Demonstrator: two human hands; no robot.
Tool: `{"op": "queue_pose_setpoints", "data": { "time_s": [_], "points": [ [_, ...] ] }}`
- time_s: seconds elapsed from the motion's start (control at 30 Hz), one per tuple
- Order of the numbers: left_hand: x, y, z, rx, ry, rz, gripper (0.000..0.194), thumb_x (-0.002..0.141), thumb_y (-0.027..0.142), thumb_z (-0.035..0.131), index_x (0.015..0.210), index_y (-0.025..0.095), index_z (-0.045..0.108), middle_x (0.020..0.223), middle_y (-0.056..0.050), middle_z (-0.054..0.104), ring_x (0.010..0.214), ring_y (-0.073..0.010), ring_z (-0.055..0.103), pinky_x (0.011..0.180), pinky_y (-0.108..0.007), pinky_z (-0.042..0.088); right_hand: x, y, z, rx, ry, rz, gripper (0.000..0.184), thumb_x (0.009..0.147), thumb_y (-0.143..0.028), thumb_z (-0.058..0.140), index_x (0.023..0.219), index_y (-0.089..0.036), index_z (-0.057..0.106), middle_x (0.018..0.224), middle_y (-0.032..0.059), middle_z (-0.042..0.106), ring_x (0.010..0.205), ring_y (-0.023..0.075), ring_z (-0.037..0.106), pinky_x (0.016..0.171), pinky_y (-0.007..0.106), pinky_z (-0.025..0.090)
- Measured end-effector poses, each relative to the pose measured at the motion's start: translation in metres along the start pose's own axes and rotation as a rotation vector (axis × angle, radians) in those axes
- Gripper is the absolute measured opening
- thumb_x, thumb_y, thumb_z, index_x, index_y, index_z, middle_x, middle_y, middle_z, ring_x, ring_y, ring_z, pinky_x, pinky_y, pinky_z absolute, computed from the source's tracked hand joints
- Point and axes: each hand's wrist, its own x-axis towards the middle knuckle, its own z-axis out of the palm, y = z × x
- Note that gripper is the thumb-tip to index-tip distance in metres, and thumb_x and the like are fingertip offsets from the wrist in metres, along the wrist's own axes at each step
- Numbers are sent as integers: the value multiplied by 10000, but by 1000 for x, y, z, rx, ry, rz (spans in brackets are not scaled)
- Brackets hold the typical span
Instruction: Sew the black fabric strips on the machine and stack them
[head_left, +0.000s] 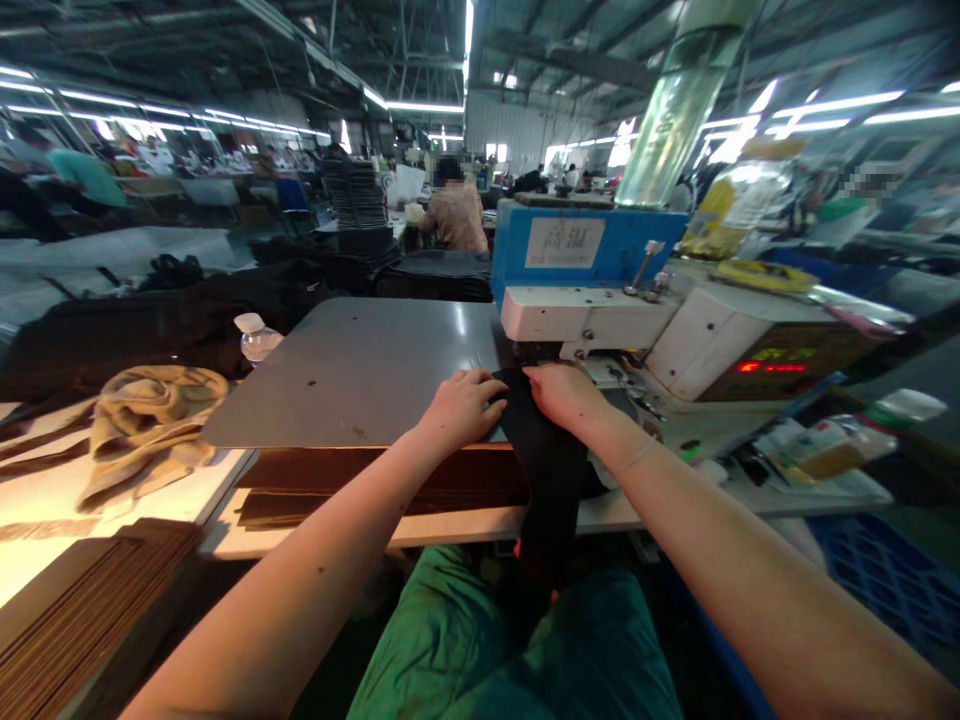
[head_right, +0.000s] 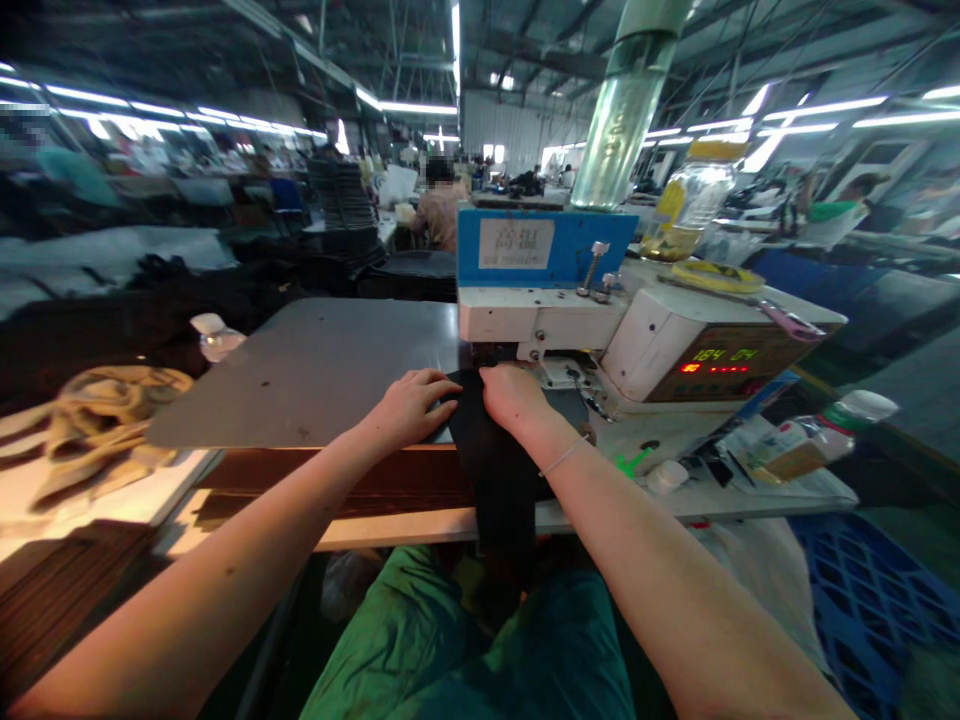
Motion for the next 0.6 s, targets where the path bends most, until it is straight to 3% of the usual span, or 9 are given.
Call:
{"op": "queue_pose_setpoints", "data": {
  "time_s": [0.17, 0.6],
  "points": [
    [5, -3, 1, 15, -4, -16, 302, 866, 353, 433, 1108, 256, 585, 1127, -46, 539, 1024, -221, 492, 873, -350, 411, 8, 1, -2, -51, -38, -23, 345, 854, -147, 367, 1087, -167, 621, 984, 119, 672, 892, 221, 624, 753, 290, 448],
    [12, -6, 2, 42, -10, -46, 316, 874, 339, 407, 1131, 256, 572, 1151, -41, 538, 1033, -217, 491, 877, -342, 407, 8, 5, 17, -9, 154, 9, 338, 873, -192, 363, 1114, -146, 596, 1043, 115, 642, 869, 210, 613, 744, 284, 440]
  ]
}}
